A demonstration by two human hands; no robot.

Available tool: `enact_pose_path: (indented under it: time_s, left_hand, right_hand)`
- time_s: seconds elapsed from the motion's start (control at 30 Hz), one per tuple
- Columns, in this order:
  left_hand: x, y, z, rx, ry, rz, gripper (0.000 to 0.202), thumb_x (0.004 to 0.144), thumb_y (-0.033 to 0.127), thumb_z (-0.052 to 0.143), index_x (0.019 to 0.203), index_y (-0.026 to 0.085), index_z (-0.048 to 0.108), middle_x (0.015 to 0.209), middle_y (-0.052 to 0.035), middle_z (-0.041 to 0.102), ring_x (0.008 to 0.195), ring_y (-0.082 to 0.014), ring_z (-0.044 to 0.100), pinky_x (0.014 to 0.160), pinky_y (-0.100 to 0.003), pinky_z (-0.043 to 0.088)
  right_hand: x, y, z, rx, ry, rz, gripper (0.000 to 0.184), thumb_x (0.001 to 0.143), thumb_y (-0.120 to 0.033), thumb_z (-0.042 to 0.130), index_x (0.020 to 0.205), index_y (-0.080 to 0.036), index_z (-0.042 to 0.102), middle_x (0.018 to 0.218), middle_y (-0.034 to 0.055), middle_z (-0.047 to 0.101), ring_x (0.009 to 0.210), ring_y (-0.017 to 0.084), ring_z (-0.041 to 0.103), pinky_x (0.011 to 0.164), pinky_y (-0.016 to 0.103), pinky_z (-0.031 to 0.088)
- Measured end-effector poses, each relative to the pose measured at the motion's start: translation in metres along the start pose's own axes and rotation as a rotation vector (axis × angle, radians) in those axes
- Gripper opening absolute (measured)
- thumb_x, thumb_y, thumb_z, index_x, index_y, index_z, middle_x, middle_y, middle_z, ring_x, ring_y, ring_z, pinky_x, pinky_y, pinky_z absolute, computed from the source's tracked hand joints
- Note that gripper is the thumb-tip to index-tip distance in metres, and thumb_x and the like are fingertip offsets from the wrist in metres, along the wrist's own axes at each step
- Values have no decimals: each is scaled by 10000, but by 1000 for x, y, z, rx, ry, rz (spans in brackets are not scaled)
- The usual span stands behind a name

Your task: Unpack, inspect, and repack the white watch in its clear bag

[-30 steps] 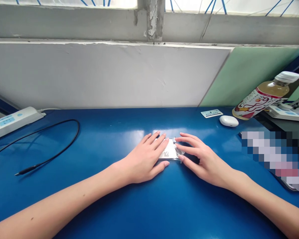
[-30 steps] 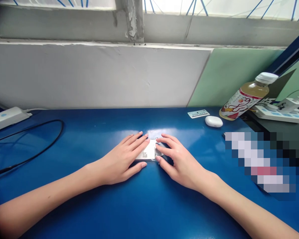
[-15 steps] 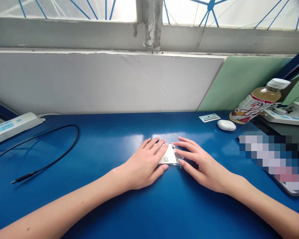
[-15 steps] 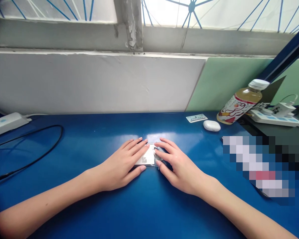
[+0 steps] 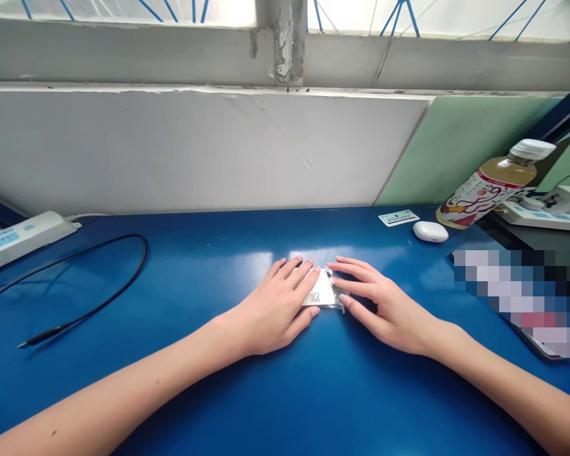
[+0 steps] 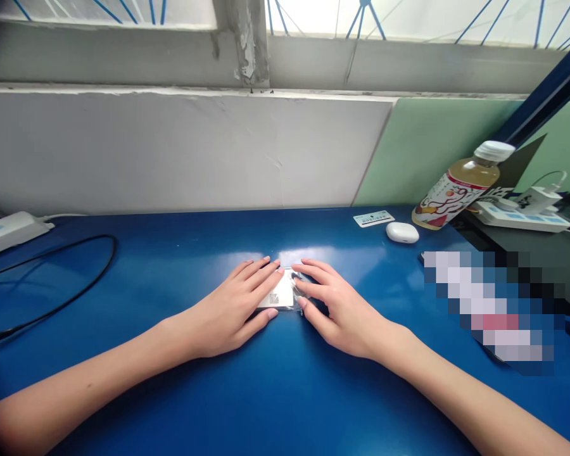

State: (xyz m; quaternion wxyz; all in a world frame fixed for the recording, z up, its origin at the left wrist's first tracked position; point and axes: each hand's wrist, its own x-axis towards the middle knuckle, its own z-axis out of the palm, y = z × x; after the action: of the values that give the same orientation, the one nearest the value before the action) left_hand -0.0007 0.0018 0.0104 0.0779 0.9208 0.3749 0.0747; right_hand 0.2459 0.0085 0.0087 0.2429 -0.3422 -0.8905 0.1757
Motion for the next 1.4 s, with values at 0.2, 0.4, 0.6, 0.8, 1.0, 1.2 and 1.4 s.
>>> enact_pose_path:
  time_s: [0.2,0.4,0.6,0.8,1.0,1.2,1.4]
  left_hand:
    - [1,0,0,-2,11,2,574,1023,386,418,1516,104,337,1573,-189,369,1478,-372,289,1177,-562,273]
    - [0,0,-1,-2,4,0,581,1020,381,421,1517,93,331,1570,-197,371,1476,-379,289,1175,-571,269]
    - [0,0,-1,24,-7,3,579,1026,388,406,1515,86,337,1576,-194,360,1470,-386,293,1172,-573,273]
    - [1,0,-2,25,-7,11,576,1024,391,407,1510,86,342,1567,-201,373,1469,-383,299,1171,-569,278]
    - [1,1,-1,10,-7,-2,575,1021,382,406,1515,100,326,1569,-206,367,1480,-376,282,1165,-581,277]
    - [2,2,0,36,-26,-4,579,1031,390,369,1515,75,324,1573,-201,360,1480,-382,272,1181,-561,247]
    - [2,3,1,39,5,-2,566,1022,365,387,1505,75,327,1557,-209,383,1468,-382,301,1174,-562,254]
  right_hand:
    - [1,2,-1,-35,-18,-27,317,965,-205,521,1249,-200,661,1429,151,576,1424,325,416,1100,556,453]
    - [1,3,0,-79,-51,-54,312,982,-211,496,1254,-169,641,1435,162,562,1439,307,390,1128,530,433]
    - [0,4,0,-96,-39,-75,334,983,-230,508,1299,-195,614,1445,147,553,1436,313,395,1114,546,449]
    - [0,3,-1,-120,-23,-77,335,974,-248,524,1288,-173,616,1439,166,559,1425,326,412,1103,544,462]
    - [0,-2,1,-151,-23,-87,361,962,-253,545,1307,-169,612,1452,166,551,1431,333,408,1107,537,464]
    - [-2,-7,2,-218,-71,-104,581,934,-406,600,1404,-75,518,1491,225,499,1457,355,362,1119,530,457]
    - [2,-16,5,-332,-34,-171,623,922,-436,613,1411,-58,528,1462,243,527,1423,395,407,1147,577,405]
